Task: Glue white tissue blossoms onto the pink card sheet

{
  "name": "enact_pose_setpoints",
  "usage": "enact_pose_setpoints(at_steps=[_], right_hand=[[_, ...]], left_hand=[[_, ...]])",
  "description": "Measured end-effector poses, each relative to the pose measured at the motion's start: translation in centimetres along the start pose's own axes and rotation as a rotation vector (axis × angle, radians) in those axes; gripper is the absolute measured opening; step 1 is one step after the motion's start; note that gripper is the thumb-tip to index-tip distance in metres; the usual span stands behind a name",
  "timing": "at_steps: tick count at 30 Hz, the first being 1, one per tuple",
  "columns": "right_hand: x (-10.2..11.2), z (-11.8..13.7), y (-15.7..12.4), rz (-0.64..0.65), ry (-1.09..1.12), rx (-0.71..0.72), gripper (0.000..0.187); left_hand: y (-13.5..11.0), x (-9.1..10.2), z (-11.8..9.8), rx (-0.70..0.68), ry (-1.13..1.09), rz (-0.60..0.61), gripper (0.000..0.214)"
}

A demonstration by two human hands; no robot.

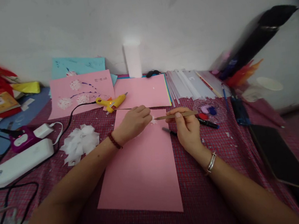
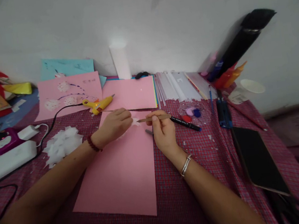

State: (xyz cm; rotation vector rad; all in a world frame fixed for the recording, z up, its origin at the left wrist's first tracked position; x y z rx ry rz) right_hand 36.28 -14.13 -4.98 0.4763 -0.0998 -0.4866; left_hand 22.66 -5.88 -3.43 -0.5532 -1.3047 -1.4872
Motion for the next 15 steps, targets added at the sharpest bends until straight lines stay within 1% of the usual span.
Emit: enact_pose_setpoints(at_steps=[2, 4, 7, 10, 15], right_hand=[[-0.15, 0.08, -0.03, 0.016, -0.008, 0.011, 0.020], [-0.32, 0.14, -0.07, 0.034, -0.017, 0.019, 0.020], [-0.45, 0.20, -0.11, 0.042, -0.027, 0.024, 0.020], [-0.27, 0.38, -0.12, 0.015, -0.031, 0.031, 0.019], [-0.27, 0.75, -0.15, 0.019, -0.051, 0.033, 0.019]], left_hand=[[-0.21, -0.84, -0.29, -0.054, -0.012, 0.068, 0.020], [-0.37, -1.22, -0.24, -0.054, -0.017, 0.095, 0.018], [-0.46, -1.14, -0.34, -0.074, -0.019, 0.088, 0.018], [-0.48, -0.85, -0.60, -0.095, -0.014, 0.075, 0.019], [-0.51, -0.94, -0.88, -0.096, -0.010, 0.119, 0.021]])
Point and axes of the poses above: each hand's wrist, its own y-axis towards the middle knuckle, its own x-axis out of the back of the hand, z = x × y, the point moved 6 cm from there along y, towards the middle knuckle, and after that the axes turned 5 degrees about y, right-handed, at the moved point
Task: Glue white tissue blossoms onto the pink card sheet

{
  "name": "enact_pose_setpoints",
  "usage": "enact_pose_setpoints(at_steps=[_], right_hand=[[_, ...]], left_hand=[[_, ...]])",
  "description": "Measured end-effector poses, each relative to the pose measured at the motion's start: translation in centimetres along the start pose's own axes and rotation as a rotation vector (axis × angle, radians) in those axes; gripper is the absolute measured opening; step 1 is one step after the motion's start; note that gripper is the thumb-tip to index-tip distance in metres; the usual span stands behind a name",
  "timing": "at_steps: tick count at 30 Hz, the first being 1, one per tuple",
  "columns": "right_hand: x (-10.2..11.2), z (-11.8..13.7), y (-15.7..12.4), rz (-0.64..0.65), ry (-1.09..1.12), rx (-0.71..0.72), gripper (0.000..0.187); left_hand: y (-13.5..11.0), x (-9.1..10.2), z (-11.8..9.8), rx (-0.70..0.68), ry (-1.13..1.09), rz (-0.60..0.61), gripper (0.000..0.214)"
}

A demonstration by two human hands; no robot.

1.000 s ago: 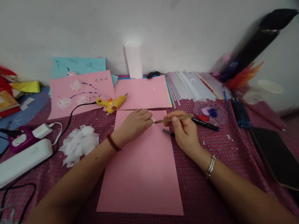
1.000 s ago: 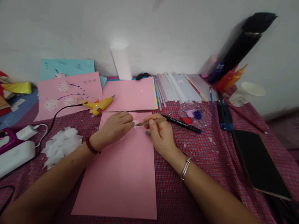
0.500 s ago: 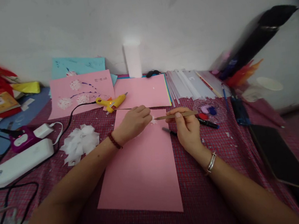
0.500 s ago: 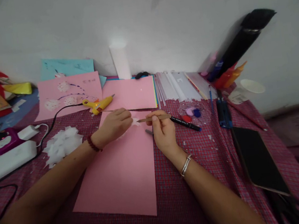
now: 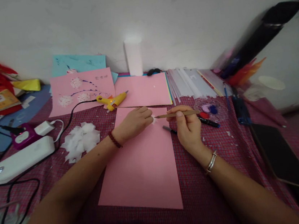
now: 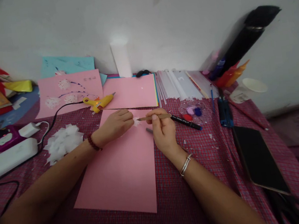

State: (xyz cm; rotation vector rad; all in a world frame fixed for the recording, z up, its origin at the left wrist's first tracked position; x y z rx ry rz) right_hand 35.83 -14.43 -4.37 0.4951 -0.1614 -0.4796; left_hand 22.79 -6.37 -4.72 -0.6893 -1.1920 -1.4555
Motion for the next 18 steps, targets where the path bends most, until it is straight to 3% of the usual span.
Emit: enact_pose_setpoints(at_steps=[14, 18], right_hand=[[-1.4, -0.6, 0.0, 0.177, -0.205, 0.040, 0.021], [-1.6, -0.6, 0.1, 0.208, -0.236, 0.060, 0.021]], left_hand=[[0.3, -0.6, -0.3, -0.004, -0.021, 0.044, 0.017], [0.3, -0.3, 0.1, 0.079, -0.086, 0.064, 0.017]])
Point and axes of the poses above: each hand's wrist, its own y-axis towards the middle knuckle, its own x-axis out of the back of the hand, z = x × y, the point moved 6 cm from there along y, towards the middle knuckle, and after that the axes turned 5 degrees about y, right-handed, at the moved point
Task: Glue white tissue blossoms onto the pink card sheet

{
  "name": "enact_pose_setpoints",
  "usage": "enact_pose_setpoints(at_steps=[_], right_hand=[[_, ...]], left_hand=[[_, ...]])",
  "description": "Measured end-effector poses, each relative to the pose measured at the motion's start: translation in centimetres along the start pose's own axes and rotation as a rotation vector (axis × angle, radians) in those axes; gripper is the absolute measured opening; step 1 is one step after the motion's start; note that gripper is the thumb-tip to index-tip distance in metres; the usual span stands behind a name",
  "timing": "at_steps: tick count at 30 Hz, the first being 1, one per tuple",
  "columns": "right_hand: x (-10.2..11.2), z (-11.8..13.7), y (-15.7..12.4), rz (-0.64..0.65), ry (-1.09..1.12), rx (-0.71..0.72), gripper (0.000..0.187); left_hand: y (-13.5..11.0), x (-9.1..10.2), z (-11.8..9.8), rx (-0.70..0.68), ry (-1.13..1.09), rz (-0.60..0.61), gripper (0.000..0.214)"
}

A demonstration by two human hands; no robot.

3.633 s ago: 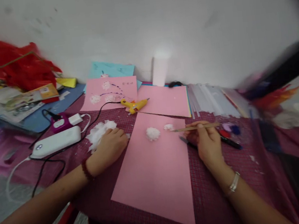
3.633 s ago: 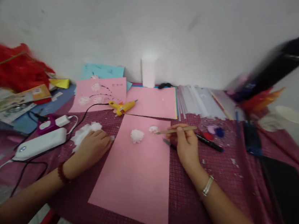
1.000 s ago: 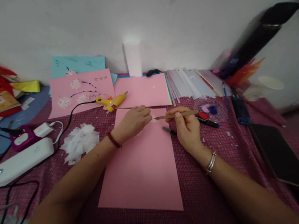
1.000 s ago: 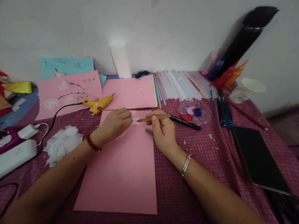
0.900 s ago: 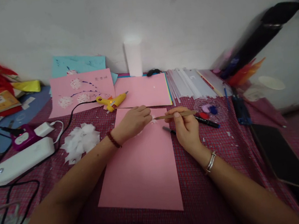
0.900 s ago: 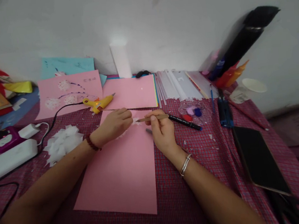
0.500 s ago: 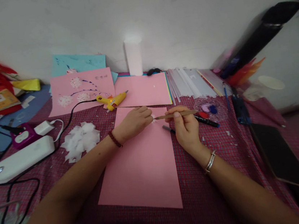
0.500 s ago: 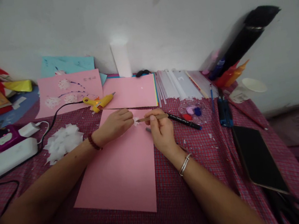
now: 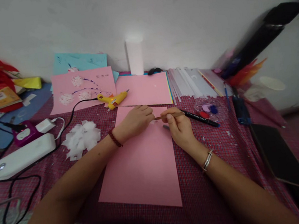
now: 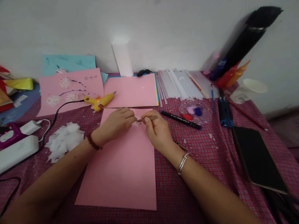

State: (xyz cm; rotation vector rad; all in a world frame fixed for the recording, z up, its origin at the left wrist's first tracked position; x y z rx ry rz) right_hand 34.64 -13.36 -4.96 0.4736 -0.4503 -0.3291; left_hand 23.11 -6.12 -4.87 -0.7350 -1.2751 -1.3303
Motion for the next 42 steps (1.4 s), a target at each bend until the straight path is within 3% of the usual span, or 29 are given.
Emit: enact_pose_setpoints(at_steps=[5, 9, 14, 16, 19, 21, 23, 29, 32, 37, 40, 42], right_hand=[[-0.2, 0.4, 0.0, 0.030, -0.045, 0.054, 0.021], [-0.9, 1.1, -0.1, 0.130, -0.101, 0.144, 0.020], [-1.5, 1.6, -0.3, 0.251, -0.115, 0.213, 0.020], [-0.6, 1.5, -0.2, 0.152, -0.061, 0.171, 0.019], [1.4, 0.3, -0.1, -0.120, 0.127, 0.000, 0.020], [1.9, -0.7, -0.3, -0.205, 0.260, -0.106, 0.020], [1.7, -1.4, -0.6, -0.189, 0.330, -0.167, 0.020], [1.1, -2.2, -0.8, -0.116, 0.195, -0.209, 0.023], [1.3, -2.1, -0.6, -0.137, 0.114, -0.189, 0.024], [1.5, -1.7, -0.7, -0.173, 0.118, -0.204, 0.024], [1.6, -1.6, -0.8, -0.192, 0.137, -0.231, 0.019], [1.6, -1.5, -0.7, -0.203, 0.130, -0.233, 0.019]], left_hand=[[-0.2, 0.7, 1.8, 0.210, -0.081, -0.110, 0.022], [-0.7, 0.8, 3.5, 0.401, -0.120, -0.211, 0.028], [-0.9, 1.1, 4.0, 0.443, -0.158, -0.242, 0.024], [-1.1, 1.8, 4.4, 0.462, -0.192, -0.242, 0.021], [-1.9, 3.5, 5.6, 0.478, -0.261, -0.239, 0.017], [-3.2, 4.9, 6.9, 0.502, -0.281, -0.236, 0.016], [-5.1, 6.1, 8.3, 0.563, -0.279, -0.220, 0.015], [-13.7, 7.7, 10.8, 0.757, -0.313, -0.052, 0.015], [-17.3, 7.7, 9.6, 0.793, -0.298, 0.104, 0.016], [-19.8, 7.4, 3.9, 0.674, -0.185, 0.285, 0.015], [-20.7, 7.1, 1.9, 0.734, -0.005, 0.264, 0.017], [-21.4, 6.6, 1.8, 0.823, -0.017, 0.220, 0.020]])
Point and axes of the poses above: each hand's wrist, its own y-axis towards the middle knuckle, its own x-axis out of the back of the hand, z = x × y, the point moved 6 cm from there along y, towards the middle knuckle, and after that the axes turned 5 degrees about y, right-handed, at the moved point
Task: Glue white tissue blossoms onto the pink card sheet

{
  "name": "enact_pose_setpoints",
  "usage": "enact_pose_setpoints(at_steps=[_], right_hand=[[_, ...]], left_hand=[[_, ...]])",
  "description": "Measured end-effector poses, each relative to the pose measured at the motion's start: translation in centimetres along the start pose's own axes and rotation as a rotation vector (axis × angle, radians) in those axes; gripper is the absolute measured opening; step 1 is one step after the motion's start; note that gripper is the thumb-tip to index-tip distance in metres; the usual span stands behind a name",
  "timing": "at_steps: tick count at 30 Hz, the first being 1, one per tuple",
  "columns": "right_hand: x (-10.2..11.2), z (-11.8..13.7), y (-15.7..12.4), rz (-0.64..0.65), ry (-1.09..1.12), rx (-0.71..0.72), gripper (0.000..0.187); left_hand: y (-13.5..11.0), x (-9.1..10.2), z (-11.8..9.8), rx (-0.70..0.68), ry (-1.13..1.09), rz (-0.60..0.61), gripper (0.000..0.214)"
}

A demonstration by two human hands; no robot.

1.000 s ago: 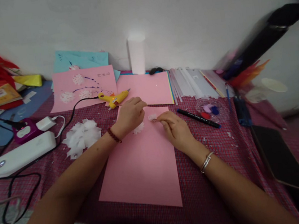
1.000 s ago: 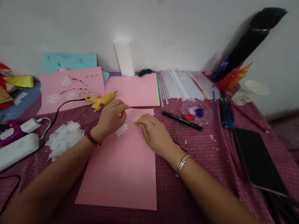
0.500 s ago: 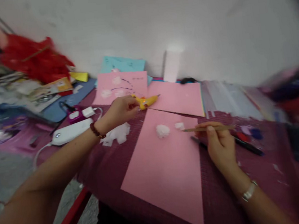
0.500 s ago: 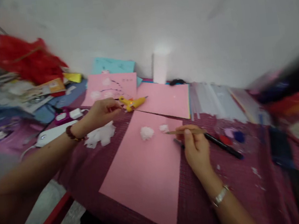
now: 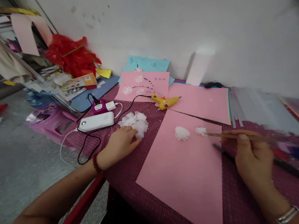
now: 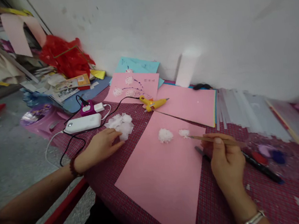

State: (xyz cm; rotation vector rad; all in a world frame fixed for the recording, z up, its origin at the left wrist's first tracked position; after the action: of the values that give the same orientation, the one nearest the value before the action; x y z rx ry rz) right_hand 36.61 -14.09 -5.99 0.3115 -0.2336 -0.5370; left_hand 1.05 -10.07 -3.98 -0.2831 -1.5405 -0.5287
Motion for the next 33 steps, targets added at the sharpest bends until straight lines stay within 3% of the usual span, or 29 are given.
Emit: enact_pose_setpoints(at_steps=[8, 12, 16, 20, 24, 27, 30, 33], right_hand=[[-0.1, -0.1, -0.1, 0.006, -0.009, -0.005, 0.023], [-0.2, 0.2, -0.2, 0.012, -0.056, 0.003, 0.024], [-0.1, 0.2, -0.2, 0.009, -0.055, 0.010, 0.025], [0.0, -0.2, -0.1, 0.006, -0.039, 0.035, 0.023], [0.1, -0.7, 0.0, 0.007, -0.014, 0.036, 0.022], [0.1, -1.0, 0.0, 0.003, 0.017, 0.023, 0.020], [0.1, -1.0, 0.1, 0.001, 0.014, 0.021, 0.021], [0.0, -0.7, 0.1, 0.005, 0.004, 0.032, 0.022]], left_hand=[[1.1, -2.0, 1.8, 0.165, -0.176, 0.118, 0.017], [1.7, -1.9, 1.3, 0.076, -0.163, 0.182, 0.028], [2.4, -1.8, 1.0, -0.032, -0.181, 0.247, 0.022], [2.9, -1.7, 1.0, -0.056, -0.224, 0.245, 0.008], [2.8, -1.7, 1.0, -0.013, -0.302, 0.215, 0.007], [2.5, -1.5, 1.1, 0.091, -0.482, 0.225, 0.007], [2.4, -0.4, 0.3, 0.139, -0.830, 0.240, 0.005], [2.7, 0.6, -1.2, 0.138, -1.111, 0.305, 0.023]])
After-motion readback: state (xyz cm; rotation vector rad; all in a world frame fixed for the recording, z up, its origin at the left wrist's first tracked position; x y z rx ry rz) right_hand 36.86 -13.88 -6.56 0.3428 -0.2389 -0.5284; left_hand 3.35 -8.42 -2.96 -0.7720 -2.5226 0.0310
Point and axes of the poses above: each hand's wrist, its own y-axis towards the middle knuckle, its own x-axis out of the back of the hand, z = x × y, the point moved 6 cm from there along y, towards the middle knuckle, and after that the axes turned 5 degrees about y, right-handed, at the moved point
